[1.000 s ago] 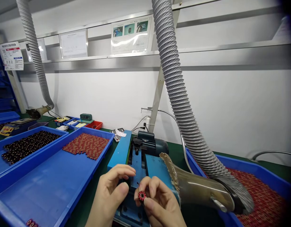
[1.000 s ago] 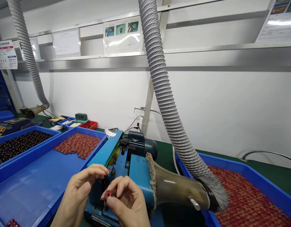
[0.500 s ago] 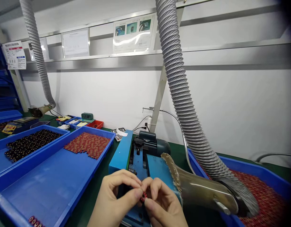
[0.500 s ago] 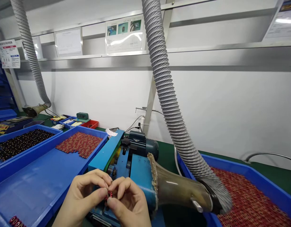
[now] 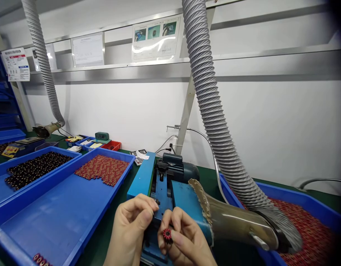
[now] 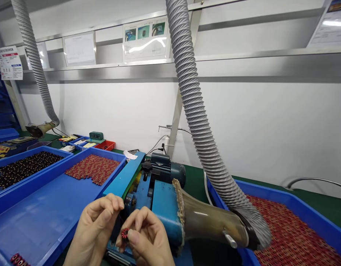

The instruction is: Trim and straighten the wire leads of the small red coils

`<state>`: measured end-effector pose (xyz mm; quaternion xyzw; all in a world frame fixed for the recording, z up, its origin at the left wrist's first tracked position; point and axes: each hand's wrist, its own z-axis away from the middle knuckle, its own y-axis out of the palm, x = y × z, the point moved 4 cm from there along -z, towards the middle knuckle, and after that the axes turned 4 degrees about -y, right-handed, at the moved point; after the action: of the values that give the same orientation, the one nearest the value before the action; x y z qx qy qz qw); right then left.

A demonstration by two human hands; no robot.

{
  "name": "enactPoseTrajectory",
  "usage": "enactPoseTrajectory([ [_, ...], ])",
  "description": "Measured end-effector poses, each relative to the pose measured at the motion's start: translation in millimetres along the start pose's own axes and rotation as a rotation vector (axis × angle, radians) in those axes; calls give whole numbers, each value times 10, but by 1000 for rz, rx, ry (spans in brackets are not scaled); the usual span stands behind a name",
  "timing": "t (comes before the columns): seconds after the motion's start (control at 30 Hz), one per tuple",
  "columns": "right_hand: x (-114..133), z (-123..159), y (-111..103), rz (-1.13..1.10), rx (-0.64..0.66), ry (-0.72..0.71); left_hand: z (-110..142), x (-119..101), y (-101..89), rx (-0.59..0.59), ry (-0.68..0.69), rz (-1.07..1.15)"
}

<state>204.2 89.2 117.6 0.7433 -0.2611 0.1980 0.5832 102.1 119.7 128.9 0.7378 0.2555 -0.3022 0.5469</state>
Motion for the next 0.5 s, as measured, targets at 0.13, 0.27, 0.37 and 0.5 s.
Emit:
enactPoseTrajectory([
  [0.13,7,-12,-9,-31,12,6,4,-68,-31,-3,15,-89],
  [0.27,1,-12,-43,-25,25,2,17,-49,-6,117,-26,-263],
  [0.37,-7,-7,-70,9,26,-3,17,-2,-7,132,-73,-267],
  [0.5,0,3,-79,41,24,-18,-2,6,-12,153,-52,-267],
])
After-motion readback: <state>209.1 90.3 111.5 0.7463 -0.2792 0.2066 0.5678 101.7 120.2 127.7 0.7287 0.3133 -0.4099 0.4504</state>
